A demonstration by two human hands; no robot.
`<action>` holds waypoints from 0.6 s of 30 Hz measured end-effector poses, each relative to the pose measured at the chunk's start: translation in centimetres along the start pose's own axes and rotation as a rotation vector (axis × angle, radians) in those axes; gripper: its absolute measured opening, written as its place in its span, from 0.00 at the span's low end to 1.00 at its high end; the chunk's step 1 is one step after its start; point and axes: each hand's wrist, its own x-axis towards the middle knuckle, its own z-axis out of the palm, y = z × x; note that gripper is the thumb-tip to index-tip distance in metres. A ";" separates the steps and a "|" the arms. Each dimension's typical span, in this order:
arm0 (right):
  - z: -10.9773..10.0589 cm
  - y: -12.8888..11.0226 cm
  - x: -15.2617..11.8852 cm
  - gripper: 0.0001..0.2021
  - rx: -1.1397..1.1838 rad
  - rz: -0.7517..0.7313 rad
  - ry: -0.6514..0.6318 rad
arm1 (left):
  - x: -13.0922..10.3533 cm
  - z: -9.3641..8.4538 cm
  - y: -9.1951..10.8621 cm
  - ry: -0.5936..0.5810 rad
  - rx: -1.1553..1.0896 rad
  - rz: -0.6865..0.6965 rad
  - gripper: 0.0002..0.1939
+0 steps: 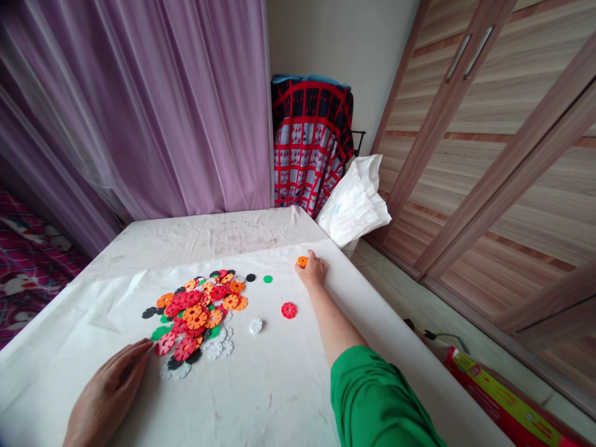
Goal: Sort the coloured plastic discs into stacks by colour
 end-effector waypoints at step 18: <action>0.0 2.5 -3.1 0.27 0.147 0.008 0.089 | 0.2 0.1 -0.3 0.028 0.062 0.078 0.26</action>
